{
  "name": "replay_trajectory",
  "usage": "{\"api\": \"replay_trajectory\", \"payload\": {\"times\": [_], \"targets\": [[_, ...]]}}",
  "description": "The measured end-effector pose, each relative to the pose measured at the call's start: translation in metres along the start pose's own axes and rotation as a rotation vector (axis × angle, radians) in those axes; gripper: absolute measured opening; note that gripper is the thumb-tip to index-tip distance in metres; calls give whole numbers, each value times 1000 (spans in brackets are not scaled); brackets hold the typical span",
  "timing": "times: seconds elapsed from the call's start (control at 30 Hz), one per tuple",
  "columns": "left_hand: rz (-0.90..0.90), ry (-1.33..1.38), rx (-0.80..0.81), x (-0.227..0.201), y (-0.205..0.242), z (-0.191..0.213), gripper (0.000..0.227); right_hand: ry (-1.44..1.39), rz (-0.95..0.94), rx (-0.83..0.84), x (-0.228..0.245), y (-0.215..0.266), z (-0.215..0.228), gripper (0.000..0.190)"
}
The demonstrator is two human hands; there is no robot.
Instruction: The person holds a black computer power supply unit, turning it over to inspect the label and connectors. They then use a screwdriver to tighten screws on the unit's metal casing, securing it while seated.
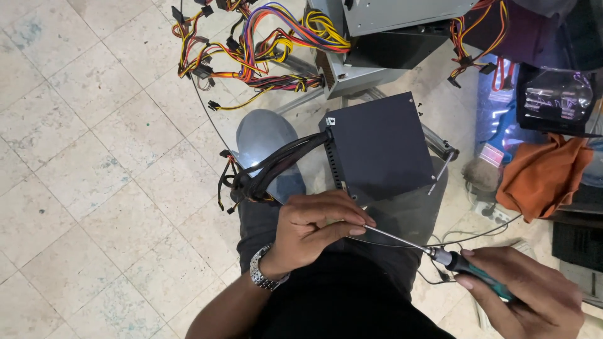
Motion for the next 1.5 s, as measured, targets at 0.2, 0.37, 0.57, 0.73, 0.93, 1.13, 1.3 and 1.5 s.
{"api": "replay_trajectory", "payload": {"times": [0.2, 0.37, 0.57, 0.73, 0.93, 1.13, 1.3, 1.5], "targets": [[-32, -98, 172, -8, -5, -1, 11, 123, 213, 74, 1, -4, 4, 22], [3, -75, 162, -4, -2, 2, 10, 34, 92, -19, -3, 4, -4, 21], [58, -68, 131, 3, 2, 7, 14, -50, 52, -80, -10, 11, -9, 23], [44, -79, 120, 7, 3, 10, 41, -11, 65, -40, -8, 2, -2, 20], [-249, -578, 187, 0, -8, 21, 48, 203, 243, 194, -6, -19, 6, 24], [-271, -841, 563, 13, -28, 15, 29, 311, 230, 396, -22, -32, 3, 44], [-244, -636, 624, 21, -46, 15, 11, 467, 1162, 539, 24, -24, -1, 39], [-343, -550, 692, 31, -47, 14, 13, 492, 1031, 627, 3, -26, -3, 42]]}}
Point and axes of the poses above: each hand's wrist, its own y-axis away from the middle knuckle, its own z-axis out of the back of the hand, x = y × z, the point moved 8 cm from there along -y, towards the middle knuckle, and after that the axes turned 2 degrees about -x, right-handed, at the moved point
